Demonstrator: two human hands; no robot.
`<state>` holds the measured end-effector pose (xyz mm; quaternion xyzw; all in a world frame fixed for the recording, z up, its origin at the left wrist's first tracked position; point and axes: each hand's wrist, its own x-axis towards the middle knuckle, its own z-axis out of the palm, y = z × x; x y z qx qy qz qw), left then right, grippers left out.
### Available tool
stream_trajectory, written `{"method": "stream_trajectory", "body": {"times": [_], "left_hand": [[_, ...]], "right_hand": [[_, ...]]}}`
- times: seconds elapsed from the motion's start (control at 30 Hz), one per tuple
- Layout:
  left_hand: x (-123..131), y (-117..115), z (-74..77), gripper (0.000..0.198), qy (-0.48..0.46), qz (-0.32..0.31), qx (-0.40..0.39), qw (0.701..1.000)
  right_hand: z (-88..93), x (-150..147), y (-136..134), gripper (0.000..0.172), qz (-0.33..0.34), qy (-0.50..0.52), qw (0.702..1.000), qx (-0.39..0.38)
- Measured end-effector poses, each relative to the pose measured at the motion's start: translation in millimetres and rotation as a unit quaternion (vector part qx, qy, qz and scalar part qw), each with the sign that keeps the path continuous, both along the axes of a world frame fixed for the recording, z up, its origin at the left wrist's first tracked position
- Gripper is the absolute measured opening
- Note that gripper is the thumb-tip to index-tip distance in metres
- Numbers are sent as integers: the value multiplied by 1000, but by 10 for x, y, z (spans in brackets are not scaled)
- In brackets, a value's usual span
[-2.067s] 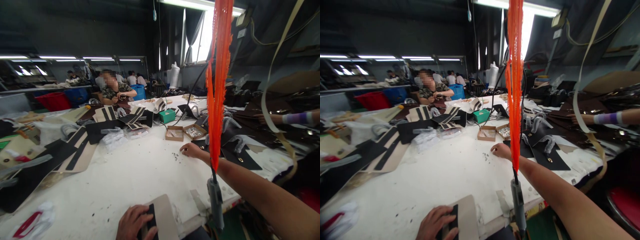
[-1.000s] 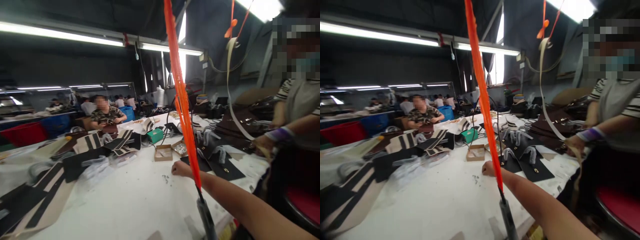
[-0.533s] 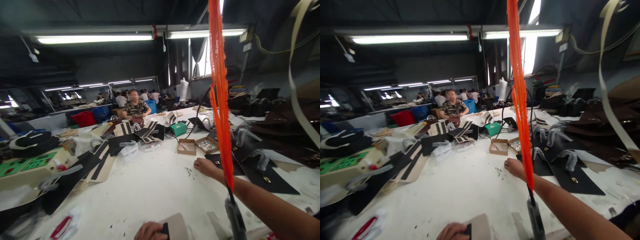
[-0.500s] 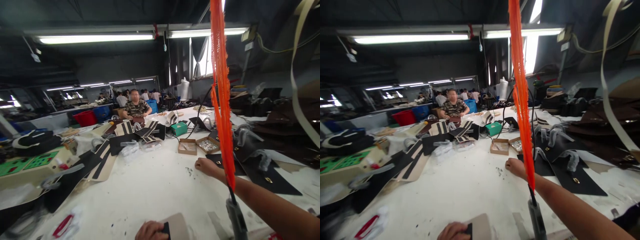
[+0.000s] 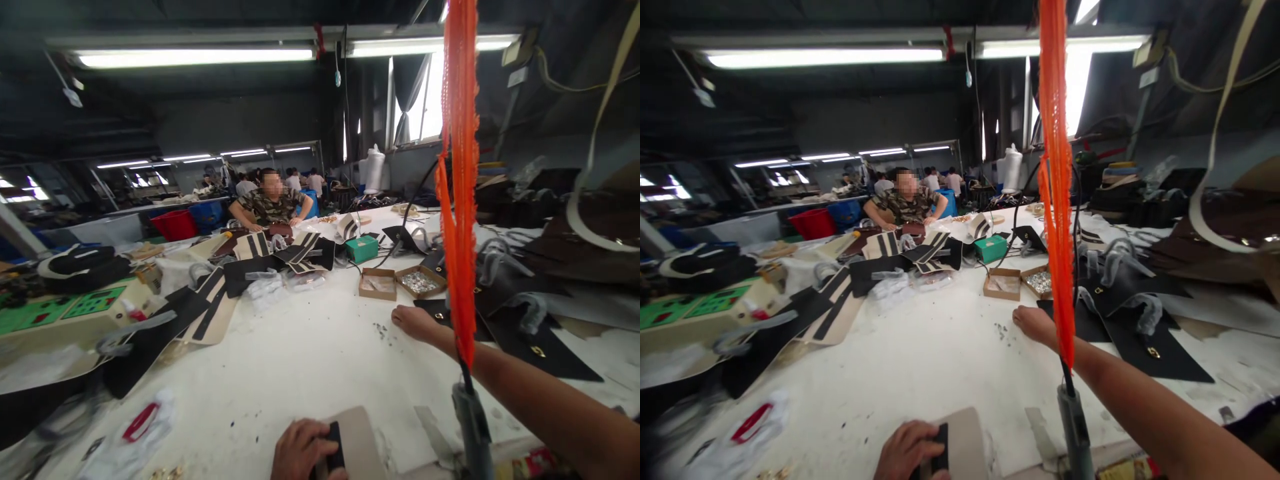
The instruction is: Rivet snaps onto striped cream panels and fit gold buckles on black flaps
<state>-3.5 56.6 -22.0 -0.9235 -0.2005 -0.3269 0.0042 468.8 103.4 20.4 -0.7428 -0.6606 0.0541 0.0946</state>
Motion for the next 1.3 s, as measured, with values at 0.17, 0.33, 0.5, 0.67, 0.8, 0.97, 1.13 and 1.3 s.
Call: {"method": "stream_trajectory", "body": {"times": [0.17, 0.33, 0.5, 0.67, 0.8, 0.97, 1.13, 1.3], "left_hand": [[97, -169, 181, 23, -22, 49, -23, 998], [133, -186, 232, 27, -17, 49, -41, 998], [128, -185, 196, 24, -9, 54, -67, 996], [125, -182, 157, 23, -1, 61, -88, 994], [135, -179, 166, 23, -2, 55, -87, 995], [151, -181, 183, 23, -6, 57, -85, 995], [143, -183, 167, 22, -6, 54, -88, 995], [147, -195, 211, 24, -7, 57, -84, 995]], "right_hand": [[-39, 34, -26, 26, -32, 9, 999, 3], [22, 143, -8, 26, -43, 46, 998, 9], [67, 203, -112, 26, -41, 87, 995, 21], [119, 90, -319, 21, -12, 123, 992, 29], [152, -56, -428, 21, 7, 143, 990, 20], [116, -135, -418, 19, 9, 148, 989, 11], [97, -126, -383, 19, 12, 148, 989, -2], [103, -124, -375, 22, 16, 150, 989, -11]]}}
